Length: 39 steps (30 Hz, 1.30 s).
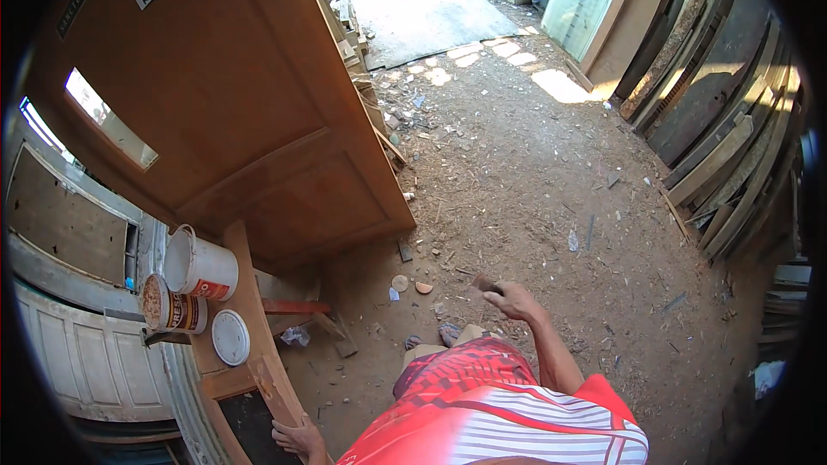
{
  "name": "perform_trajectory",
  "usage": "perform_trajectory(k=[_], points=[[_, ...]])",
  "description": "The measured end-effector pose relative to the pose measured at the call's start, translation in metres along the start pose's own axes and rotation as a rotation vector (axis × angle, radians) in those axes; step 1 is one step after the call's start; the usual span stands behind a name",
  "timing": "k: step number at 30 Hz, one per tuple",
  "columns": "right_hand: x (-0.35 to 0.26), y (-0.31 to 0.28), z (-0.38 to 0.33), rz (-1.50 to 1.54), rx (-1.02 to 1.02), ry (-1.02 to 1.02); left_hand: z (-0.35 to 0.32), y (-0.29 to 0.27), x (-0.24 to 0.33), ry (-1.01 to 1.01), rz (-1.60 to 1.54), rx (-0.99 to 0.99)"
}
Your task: The person applies wood filler to the joints of a wooden frame using a scraper, turns the frame to access other sides, and spreads more wood filler along the wood.
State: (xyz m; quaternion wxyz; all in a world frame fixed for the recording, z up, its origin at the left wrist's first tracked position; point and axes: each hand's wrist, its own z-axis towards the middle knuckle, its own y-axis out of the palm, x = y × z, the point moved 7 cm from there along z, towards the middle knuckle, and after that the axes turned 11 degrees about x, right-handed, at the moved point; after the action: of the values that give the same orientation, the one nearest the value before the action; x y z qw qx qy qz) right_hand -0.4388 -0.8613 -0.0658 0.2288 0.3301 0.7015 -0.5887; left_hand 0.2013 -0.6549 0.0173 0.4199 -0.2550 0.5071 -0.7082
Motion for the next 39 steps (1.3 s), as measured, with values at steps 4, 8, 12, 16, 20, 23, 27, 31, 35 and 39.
perform_trajectory(k=[4, 8, 12, 16, 20, 23, 27, 31, 35, 39], points=[[0.017, -0.103, -0.042, 0.608, 0.314, 0.562, 0.019, 0.001, 0.056, 0.148, -0.059, 0.006], [0.025, -0.244, -0.097, 1.469, 0.807, 0.228, 0.038, 0.0, 0.202, 0.555, -0.207, 0.02], [0.039, -0.396, -0.259, 1.498, 1.293, -0.413, 0.044, -0.005, 0.299, 0.834, -0.283, 0.031], [0.068, -0.478, -0.435, 1.396, 1.323, -0.601, 0.055, -0.006, 0.231, 0.657, -0.219, 0.047], [0.181, -0.467, -0.561, 1.09, 1.47, -0.515, 0.012, -0.002, 0.085, 0.22, -0.108, 0.024], [0.226, -0.321, -0.403, 1.291, 1.912, 0.354, 0.008, -0.012, 0.039, 0.097, -0.051, 0.004], [0.29, -0.058, -0.216, 1.593, 1.167, 1.122, 0.007, -0.01, 0.018, 0.029, -0.058, -0.094], [0.181, 0.114, -0.074, 0.524, 0.18, 0.911, 0.002, 0.003, -0.002, 0.025, -0.059, -0.06], [0.065, 0.118, -0.011, 0.131, -0.187, 0.365, -0.004, 0.01, -0.007, -0.007, 0.003, -0.103], [0.064, 0.09, 0.004, 0.078, -0.166, 0.345, -0.008, 0.004, -0.005, -0.043, -0.03, -0.083]])
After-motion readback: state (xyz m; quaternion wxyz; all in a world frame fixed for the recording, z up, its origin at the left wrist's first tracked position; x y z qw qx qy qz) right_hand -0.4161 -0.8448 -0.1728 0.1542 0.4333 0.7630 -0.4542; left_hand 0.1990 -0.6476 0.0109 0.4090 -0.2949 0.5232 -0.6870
